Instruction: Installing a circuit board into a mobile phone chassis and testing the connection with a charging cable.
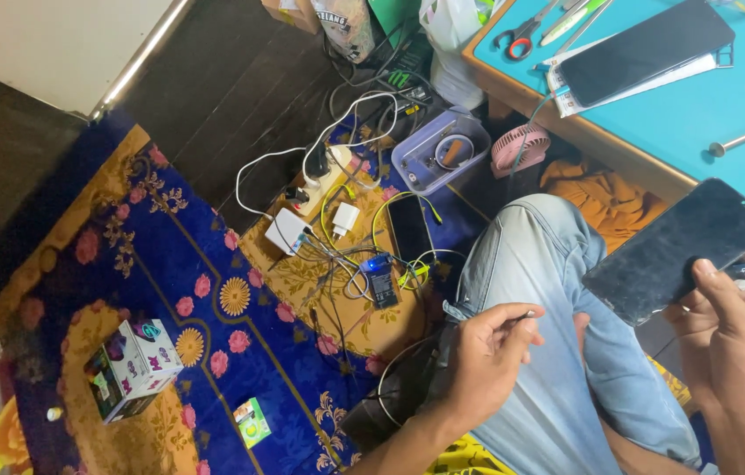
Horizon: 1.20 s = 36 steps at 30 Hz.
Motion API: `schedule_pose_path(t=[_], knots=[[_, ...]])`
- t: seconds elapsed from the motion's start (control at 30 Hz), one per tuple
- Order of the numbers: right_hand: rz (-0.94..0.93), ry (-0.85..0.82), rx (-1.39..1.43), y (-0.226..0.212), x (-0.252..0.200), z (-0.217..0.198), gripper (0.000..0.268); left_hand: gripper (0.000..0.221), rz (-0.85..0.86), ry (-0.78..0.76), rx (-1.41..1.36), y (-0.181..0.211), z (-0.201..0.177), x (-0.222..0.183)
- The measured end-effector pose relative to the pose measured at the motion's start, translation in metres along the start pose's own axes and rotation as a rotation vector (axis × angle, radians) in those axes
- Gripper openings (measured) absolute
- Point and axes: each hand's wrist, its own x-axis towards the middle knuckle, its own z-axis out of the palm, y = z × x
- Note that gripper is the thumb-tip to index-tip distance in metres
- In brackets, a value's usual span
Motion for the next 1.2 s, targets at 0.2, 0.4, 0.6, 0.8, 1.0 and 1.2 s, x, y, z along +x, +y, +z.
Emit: schedule_pose_path(t=[0.2,0.4,0.6,0.8,1.0,1.2], knots=[[-0.006,-0.001,0.033,-0.005,-0.002,0.002,0.044,0.022,-0.139,-0.007,-0.152,-0.005,0.005,-0.001],[0.003,-0.014,0.067,-0.002,0.0,-0.001,0.044,0.026,-0.202,0.02,-0.136,-0.005,0.004,-0.002],[0.024,0.007,0.032,-0.001,0.0,-0.001,0.04,0.016,-0.166,0.018,-0.199,-0.021,0.005,0.001],[0.008,0.004,-0.012,-0.001,0.0,-0.001,0.04,0.015,-0.146,0.019,-0.172,0.0,0.002,-0.001],[0.011,0.002,0.014,-0.002,0.0,0.0,0.041,0.025,-0.191,0.075,-0.124,0.003,0.0,0.0],[-0.004,-0.002,-0.055,0.002,0.001,-0.003,0.04,0.019,-0.189,0.076,-0.137,-0.005,0.001,0.002]])
